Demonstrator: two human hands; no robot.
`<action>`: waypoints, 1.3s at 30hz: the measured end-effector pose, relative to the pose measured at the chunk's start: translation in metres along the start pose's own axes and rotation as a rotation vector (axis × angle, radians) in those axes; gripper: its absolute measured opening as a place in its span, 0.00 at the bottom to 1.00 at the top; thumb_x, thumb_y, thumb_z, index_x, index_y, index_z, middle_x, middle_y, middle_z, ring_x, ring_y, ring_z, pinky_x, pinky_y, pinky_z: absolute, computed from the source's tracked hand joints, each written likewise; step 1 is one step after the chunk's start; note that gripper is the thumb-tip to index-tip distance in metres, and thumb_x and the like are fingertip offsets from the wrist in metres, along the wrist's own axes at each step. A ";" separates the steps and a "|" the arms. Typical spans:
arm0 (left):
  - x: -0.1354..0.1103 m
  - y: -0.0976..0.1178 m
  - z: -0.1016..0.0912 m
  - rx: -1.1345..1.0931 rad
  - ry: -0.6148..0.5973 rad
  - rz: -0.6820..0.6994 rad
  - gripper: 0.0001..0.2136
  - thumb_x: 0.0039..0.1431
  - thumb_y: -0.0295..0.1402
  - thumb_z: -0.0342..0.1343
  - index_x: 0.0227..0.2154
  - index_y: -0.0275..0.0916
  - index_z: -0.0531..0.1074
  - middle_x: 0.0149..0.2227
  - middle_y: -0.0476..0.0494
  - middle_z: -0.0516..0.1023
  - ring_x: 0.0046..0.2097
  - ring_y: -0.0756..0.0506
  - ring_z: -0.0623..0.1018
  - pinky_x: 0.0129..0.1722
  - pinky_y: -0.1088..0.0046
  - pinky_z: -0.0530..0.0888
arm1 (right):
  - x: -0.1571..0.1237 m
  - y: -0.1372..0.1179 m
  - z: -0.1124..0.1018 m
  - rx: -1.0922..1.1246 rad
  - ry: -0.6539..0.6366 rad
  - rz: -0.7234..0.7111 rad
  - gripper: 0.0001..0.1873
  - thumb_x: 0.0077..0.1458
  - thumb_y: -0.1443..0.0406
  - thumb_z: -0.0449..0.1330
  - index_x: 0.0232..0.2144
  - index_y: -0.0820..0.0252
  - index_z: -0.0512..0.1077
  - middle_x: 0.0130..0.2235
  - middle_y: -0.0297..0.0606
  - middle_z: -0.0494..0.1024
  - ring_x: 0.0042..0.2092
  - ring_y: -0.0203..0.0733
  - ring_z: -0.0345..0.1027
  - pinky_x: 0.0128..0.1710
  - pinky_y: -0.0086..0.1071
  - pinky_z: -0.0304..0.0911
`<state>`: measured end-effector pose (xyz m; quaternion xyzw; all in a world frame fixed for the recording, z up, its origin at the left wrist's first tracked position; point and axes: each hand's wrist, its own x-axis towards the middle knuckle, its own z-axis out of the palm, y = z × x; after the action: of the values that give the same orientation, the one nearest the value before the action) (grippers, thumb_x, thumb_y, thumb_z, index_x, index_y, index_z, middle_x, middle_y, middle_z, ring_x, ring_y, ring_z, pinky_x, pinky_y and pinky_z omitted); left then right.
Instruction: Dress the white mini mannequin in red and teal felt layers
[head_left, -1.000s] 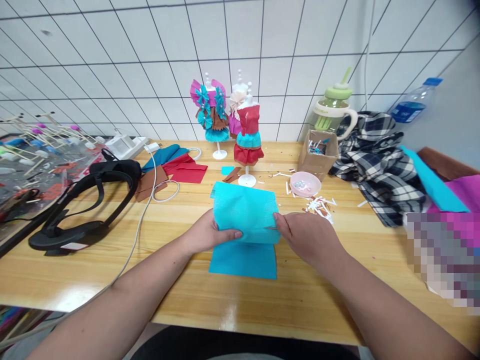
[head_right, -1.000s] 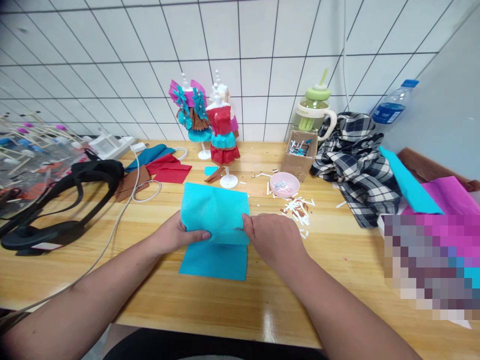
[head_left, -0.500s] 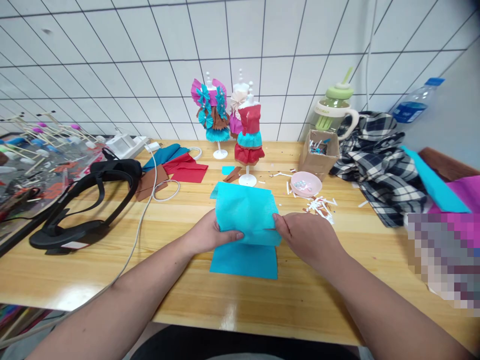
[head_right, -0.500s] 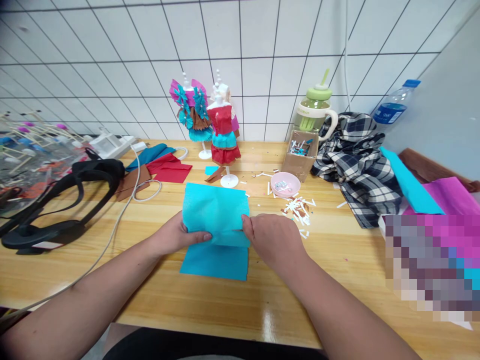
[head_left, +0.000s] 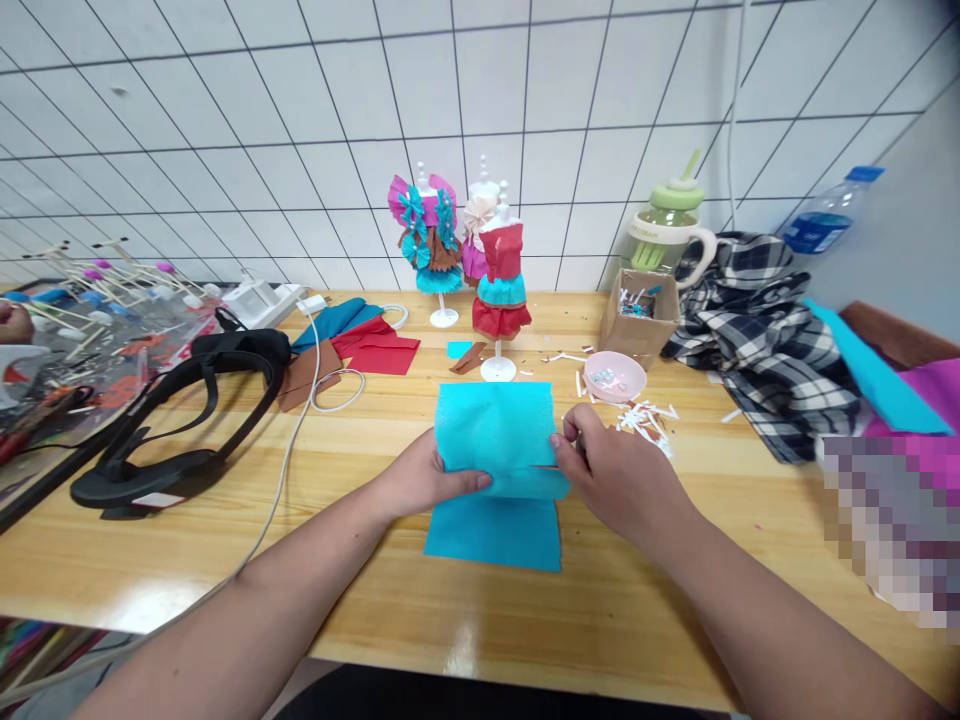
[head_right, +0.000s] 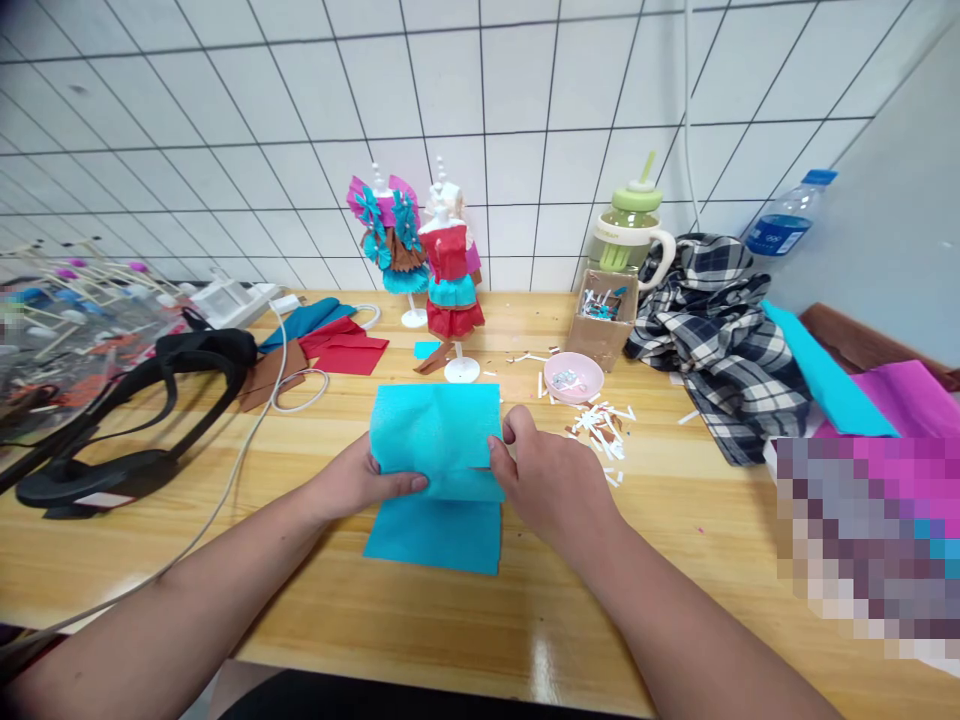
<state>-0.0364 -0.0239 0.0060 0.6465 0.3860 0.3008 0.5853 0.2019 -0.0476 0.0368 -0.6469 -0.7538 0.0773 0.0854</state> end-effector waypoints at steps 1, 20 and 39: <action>0.000 0.000 0.000 0.004 0.002 0.002 0.24 0.48 0.34 0.66 0.48 0.35 0.69 0.50 0.37 0.78 0.49 0.37 0.78 0.48 0.61 0.75 | 0.000 0.000 0.000 -0.006 -0.001 -0.005 0.13 0.64 0.55 0.45 0.36 0.56 0.63 0.23 0.31 0.74 0.25 0.41 0.69 0.22 0.30 0.39; 0.001 0.002 0.005 -0.024 0.003 0.010 0.26 0.47 0.35 0.66 0.50 0.37 0.69 0.52 0.38 0.77 0.52 0.35 0.76 0.51 0.59 0.73 | 0.002 -0.001 0.004 -0.082 -0.069 -0.051 0.15 0.65 0.58 0.43 0.32 0.55 0.66 0.27 0.34 0.78 0.28 0.41 0.71 0.24 0.31 0.36; 0.000 0.006 0.009 -0.145 -0.009 -0.047 0.22 0.52 0.38 0.64 0.50 0.38 0.70 0.53 0.38 0.76 0.52 0.36 0.77 0.50 0.57 0.74 | 0.000 -0.009 0.000 -0.074 -0.075 -0.055 0.16 0.66 0.60 0.43 0.33 0.55 0.67 0.28 0.34 0.79 0.29 0.41 0.73 0.24 0.32 0.35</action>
<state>-0.0277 -0.0284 0.0107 0.5945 0.3757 0.3113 0.6391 0.1933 -0.0493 0.0385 -0.6251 -0.7765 0.0713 0.0351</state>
